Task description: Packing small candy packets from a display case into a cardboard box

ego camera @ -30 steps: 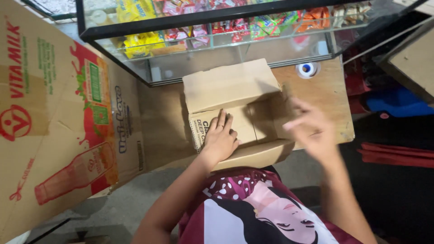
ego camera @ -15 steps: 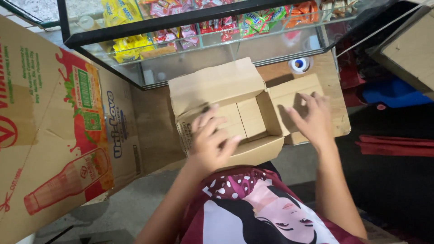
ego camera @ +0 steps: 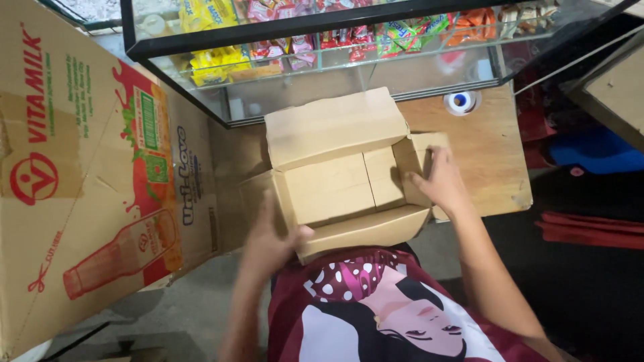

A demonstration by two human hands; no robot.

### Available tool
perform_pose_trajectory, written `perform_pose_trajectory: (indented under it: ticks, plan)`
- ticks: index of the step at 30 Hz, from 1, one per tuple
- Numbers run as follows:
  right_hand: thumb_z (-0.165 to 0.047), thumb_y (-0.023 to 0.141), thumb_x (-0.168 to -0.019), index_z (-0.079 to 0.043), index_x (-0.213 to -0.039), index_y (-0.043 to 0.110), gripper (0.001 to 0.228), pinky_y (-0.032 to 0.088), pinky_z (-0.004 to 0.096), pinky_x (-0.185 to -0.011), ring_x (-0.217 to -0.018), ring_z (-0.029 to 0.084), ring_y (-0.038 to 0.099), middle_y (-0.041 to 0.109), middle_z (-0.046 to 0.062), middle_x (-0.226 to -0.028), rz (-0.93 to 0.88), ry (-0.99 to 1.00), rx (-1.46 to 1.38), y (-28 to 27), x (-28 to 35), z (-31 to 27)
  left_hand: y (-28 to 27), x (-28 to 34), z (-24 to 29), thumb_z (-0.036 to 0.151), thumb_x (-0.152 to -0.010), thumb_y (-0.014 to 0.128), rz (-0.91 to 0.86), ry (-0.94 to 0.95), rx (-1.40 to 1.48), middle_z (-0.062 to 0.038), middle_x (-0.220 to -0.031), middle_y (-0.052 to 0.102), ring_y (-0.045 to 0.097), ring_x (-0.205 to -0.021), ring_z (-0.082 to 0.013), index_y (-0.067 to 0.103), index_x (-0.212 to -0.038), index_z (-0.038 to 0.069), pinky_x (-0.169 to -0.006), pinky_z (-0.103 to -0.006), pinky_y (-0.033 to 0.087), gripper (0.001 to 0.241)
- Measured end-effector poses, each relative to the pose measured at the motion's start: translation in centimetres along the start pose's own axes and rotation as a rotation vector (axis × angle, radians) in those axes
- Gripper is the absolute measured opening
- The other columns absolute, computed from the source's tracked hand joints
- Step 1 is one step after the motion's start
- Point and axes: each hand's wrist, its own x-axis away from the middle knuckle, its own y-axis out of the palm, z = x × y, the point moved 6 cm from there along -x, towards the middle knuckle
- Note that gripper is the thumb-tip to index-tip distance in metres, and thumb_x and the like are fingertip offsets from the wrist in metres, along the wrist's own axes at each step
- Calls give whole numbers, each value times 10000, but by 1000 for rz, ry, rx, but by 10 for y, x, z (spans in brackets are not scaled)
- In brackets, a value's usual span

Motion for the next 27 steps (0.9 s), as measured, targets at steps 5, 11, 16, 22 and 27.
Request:
perform_pose_trajectory:
  ticks: [5,11,16,22,27]
  plan:
    - [-258,837,-740,-133,-1554,390,937,431,530,-1108,-1362,495,445,401,329,-1516,211,-371,-1,-25,-13,-70,44,-3,-2,464,-615,932,-124,167,-200,-308,-1654,-210,198,-1451,-559,313,-1580,277,-1214,-519,286,1162]
    - [-321,852,-765,-334,-1503,428,851,372,717,-1015,-1430,447,357,309,207,-1624,68,-206,223,-2,-16,-84,64,-14,-42,401,-565,974,212,501,-212,-338,-1631,-107,98,-1468,-605,775,-1202,198,-1188,-584,248,699]
    - [-343,809,-798,-282,-1551,392,863,355,731,-1018,-1418,460,360,382,162,-1593,124,-254,253,1,-1,-74,69,-4,-45,370,-544,959,290,536,-157,-311,-1677,-45,76,-1480,-582,812,-1127,197,-1186,-581,249,626]
    - [-307,776,-834,-274,-1482,493,708,391,667,-990,-1350,405,458,482,175,-1518,185,-282,194,-15,11,-59,90,2,-49,376,-579,957,285,487,-175,-291,-1680,-23,77,-1513,-508,828,-1076,201,-1165,-636,242,542]
    - [-261,772,-871,-230,-1295,650,443,443,539,-963,-1111,350,609,690,116,-1088,218,-360,215,-24,8,-35,108,18,-45,344,-597,950,363,578,-131,-356,-1638,64,149,-1472,-548,856,-982,197,-1113,-659,305,423]
